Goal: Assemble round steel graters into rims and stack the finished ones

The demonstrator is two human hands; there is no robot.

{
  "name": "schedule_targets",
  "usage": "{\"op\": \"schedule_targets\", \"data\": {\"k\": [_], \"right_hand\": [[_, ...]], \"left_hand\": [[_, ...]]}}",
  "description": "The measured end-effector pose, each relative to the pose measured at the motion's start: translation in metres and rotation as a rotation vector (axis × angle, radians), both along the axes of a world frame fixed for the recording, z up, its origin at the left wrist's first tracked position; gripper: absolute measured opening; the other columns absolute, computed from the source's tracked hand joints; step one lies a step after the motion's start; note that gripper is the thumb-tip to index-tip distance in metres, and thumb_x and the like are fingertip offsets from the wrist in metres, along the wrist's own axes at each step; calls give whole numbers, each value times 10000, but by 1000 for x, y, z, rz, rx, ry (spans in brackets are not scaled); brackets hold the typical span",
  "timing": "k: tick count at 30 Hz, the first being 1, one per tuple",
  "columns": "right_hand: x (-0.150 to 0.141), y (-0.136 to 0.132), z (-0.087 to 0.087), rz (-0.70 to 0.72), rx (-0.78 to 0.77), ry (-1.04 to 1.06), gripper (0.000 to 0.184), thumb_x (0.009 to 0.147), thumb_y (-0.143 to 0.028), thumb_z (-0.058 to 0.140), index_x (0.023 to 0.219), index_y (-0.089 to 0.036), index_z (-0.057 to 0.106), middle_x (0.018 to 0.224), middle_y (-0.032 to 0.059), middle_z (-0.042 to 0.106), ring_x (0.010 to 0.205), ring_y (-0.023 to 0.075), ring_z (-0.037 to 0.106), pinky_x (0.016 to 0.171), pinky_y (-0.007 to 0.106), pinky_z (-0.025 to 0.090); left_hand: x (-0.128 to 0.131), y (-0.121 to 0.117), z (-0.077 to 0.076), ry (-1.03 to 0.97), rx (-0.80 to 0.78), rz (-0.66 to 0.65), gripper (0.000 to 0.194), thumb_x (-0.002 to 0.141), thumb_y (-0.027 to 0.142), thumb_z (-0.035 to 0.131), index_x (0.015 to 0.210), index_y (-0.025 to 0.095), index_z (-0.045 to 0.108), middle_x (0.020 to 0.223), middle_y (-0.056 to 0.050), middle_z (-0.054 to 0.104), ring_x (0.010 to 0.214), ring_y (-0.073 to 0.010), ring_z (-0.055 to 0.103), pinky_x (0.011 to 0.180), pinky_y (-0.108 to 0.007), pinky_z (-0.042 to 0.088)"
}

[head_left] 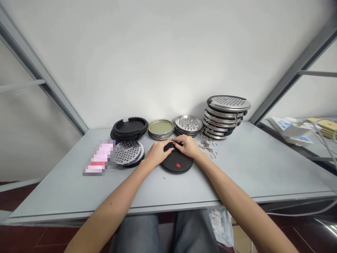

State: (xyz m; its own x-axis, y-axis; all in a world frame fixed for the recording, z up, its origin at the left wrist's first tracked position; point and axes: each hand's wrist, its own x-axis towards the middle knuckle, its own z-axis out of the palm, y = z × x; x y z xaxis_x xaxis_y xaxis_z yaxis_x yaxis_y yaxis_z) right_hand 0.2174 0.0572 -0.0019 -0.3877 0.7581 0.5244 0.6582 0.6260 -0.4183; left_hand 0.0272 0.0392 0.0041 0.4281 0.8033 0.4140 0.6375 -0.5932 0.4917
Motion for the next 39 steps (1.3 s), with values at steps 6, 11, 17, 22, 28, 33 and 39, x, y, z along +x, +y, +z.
{"op": "schedule_targets", "data": {"k": [6,11,17,22,28,33,39], "right_hand": [[3,-1,2,69,-20,-3,243,852,-160,556,1042,-170,707,974,91,713,900,201,647,822,324,495],[3,-3,5,78,-23,-39,327,835,-68,489,1078,-159,688,992,101,703,902,201,647,820,325,496],[2,-4,3,47,-23,5,306,843,-90,496,1056,-171,701,1021,92,697,897,192,653,805,299,496],[2,-1,1,-4,-52,25,251,841,-121,541,996,-188,727,954,71,725,844,184,670,777,283,497],[1,-2,4,-30,-18,-101,270,870,-152,529,1056,-205,718,875,64,711,782,169,649,692,246,466],[0,-2,2,-52,48,-220,282,890,-154,507,1058,-226,721,903,66,697,827,167,634,682,232,441],[-1,-1,2,-58,76,-285,280,900,-164,493,1043,-224,726,880,66,689,833,170,623,681,236,435]], "left_hand": [[-2,0,0,1,-17,-3,400,846,293,611,1239,218,590,1207,-61,661,1095,-239,629,953,-348,487],[-2,1,-2,-10,-21,22,413,841,298,619,1242,201,594,1237,-70,642,1133,-241,607,980,-354,472],[-1,0,-1,4,-7,-7,392,850,286,604,1235,210,596,1213,-63,657,1107,-236,622,969,-350,478],[-1,0,0,7,-9,11,376,847,283,607,1217,216,607,1204,-61,663,1104,-234,624,979,-348,471],[0,0,-1,-4,-1,0,370,842,280,614,1207,223,612,1201,-55,665,1101,-232,625,984,-348,471],[-1,2,-4,-35,-1,-6,382,840,276,616,1212,186,616,1212,-74,657,1110,-231,623,992,-351,468],[-1,3,-3,-36,-9,-19,381,831,267,628,1202,185,629,1204,-77,661,1110,-229,625,979,-352,474]]}}
